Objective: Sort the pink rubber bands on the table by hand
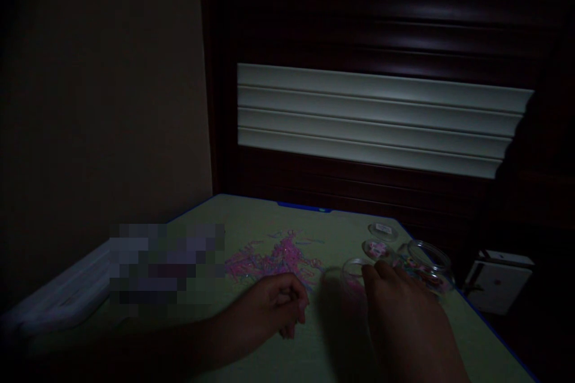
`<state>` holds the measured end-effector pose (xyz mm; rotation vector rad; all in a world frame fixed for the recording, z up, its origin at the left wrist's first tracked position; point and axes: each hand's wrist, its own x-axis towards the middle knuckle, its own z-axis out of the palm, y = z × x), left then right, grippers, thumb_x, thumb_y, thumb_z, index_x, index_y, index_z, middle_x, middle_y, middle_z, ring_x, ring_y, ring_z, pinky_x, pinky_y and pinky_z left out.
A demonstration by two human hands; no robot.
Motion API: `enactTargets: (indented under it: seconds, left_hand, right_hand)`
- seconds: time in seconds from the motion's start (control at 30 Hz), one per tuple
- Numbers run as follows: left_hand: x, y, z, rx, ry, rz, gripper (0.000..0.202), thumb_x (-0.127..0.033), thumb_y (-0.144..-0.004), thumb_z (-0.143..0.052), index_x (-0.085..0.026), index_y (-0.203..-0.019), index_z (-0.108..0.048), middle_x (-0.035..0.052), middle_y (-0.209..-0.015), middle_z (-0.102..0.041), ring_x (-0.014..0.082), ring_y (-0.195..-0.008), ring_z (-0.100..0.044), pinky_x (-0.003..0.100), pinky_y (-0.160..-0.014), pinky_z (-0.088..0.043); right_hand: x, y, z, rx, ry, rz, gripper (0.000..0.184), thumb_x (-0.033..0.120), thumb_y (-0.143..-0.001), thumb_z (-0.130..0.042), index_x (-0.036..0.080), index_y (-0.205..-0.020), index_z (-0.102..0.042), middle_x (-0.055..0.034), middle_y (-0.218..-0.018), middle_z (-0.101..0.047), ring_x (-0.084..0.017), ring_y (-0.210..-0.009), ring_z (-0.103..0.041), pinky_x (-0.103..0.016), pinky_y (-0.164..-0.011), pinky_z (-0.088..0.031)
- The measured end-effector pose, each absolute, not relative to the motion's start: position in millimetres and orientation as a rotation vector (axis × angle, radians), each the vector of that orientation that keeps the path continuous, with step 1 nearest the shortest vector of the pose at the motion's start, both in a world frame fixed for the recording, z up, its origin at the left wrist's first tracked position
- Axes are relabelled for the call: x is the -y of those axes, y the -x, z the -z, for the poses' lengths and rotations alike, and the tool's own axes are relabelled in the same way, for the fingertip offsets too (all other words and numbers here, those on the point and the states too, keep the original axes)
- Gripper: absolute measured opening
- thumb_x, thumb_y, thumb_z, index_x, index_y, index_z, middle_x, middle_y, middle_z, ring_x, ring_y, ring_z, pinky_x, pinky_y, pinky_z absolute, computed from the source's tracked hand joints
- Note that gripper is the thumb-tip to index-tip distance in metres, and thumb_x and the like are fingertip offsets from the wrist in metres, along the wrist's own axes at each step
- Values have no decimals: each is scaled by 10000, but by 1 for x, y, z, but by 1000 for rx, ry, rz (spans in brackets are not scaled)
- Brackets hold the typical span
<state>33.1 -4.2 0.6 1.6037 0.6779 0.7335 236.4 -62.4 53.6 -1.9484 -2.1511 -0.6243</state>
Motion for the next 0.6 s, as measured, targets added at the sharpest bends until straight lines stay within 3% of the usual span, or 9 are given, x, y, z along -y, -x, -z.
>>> enactTargets:
  seconds: [0.23,0.43,0.6]
  left_hand:
    - [4,-33,0,-676,-1606,-733,125,-281,-806,-509,-157,-815,-524,-15,-710,-569,94,-568,-518,208,-537,-385]
    - [8,-33,-8,-724,-1627,-705,129,-284,-802,-509,-159,-811,-538,-10,-713,-559,103,-588,-526,223,-576,-401]
    - [7,-33,-5,-704,-1657,-715,96,-238,-794,-503,-149,-797,-540,-24,-631,-523,111,-597,-518,212,-556,-386]
  right_hand:
    - [62,-239,-52,2183,1912,650,362,-18,-703,-408,150,-918,-646,-132,-946,-646,-252,-787,-618,-401,-692,-473]
    - [61,-231,-54,2264,1623,753,310,55,-768,-389,168,-912,-640,-128,-911,-645,-229,-688,-613,-363,-587,-473]
    - [62,-220,-50,2359,1301,489,264,86,-823,-384,210,-890,-606,-61,-820,-613,-169,-697,-577,-274,-611,-437]
